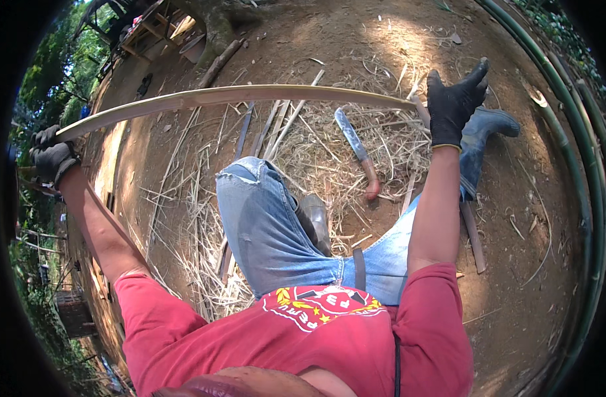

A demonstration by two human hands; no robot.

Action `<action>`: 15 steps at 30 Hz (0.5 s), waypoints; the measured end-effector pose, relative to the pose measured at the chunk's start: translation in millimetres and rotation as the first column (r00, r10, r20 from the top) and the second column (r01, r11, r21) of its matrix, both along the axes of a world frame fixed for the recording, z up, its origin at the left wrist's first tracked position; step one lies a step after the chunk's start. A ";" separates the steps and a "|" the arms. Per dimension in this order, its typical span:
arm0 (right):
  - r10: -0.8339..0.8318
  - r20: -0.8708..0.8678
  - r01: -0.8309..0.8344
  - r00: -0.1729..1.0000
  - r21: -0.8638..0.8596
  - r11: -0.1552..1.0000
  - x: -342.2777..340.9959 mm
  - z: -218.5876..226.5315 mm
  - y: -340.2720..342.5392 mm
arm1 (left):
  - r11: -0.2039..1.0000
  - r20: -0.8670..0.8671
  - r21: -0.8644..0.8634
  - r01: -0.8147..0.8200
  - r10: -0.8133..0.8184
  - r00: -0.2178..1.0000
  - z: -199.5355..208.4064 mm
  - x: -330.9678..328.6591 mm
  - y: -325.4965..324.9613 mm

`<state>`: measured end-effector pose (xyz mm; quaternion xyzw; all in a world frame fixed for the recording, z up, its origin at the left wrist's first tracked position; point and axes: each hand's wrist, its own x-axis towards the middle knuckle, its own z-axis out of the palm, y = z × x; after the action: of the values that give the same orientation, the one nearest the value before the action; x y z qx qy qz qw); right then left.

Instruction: The person sits on the ground and uses a machete to shave a long, thin strip of bamboo. They hold the bamboo strip with one hand and repeatedly scrape the blade along its length to smooth and thin it. The person occasionally flips the strip to work on different sides.

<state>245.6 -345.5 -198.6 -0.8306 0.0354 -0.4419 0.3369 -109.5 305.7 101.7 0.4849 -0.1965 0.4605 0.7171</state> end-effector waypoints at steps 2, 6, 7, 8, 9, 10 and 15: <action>-0.015 -0.002 0.015 1.000 0.079 0.997 -12.6 -42.2 -30.1 | 0.969 -0.030 0.000 -0.247 0.247 0.968 -6.2 -29.9 33.9; 0.143 -0.744 -0.266 0.653 -0.048 0.963 -45.2 -176.3 -25.0 | 0.836 0.002 -0.036 -0.547 0.548 0.837 -70.8 -21.7 0.8; 0.099 -0.869 -0.373 0.485 -0.103 0.922 -65.1 -196.9 -5.1 | 0.735 -0.027 -0.066 -0.675 0.674 0.738 -77.7 -8.2 -29.2; 0.106 -0.924 -0.463 0.366 -0.082 0.883 -76.6 -213.6 12.7 | 0.606 -0.077 -0.101 -0.789 0.786 0.614 -85.7 0.5 -56.5; 0.117 -0.964 -0.548 0.238 -0.034 0.836 -84.6 -226.5 26.4 | 0.465 -0.137 -0.119 -0.877 0.868 0.478 -87.9 11.9 -88.9; 0.084 -0.967 -0.557 0.239 -0.065 0.828 -91.2 -228.4 43.6 | 0.473 -0.105 -0.010 -0.881 0.875 0.472 -80.1 -2.8 -70.0; 0.098 -0.948 -0.555 0.303 -0.092 0.827 -83.1 -239.4 57.0 | 0.127 -0.138 0.255 -0.959 0.986 0.094 -88.0 8.8 -109.8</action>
<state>162.4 -288.5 -438.0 -0.9691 -0.0517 0.1771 0.1637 -100.7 195.9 13.7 0.5864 0.2505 0.7355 0.2289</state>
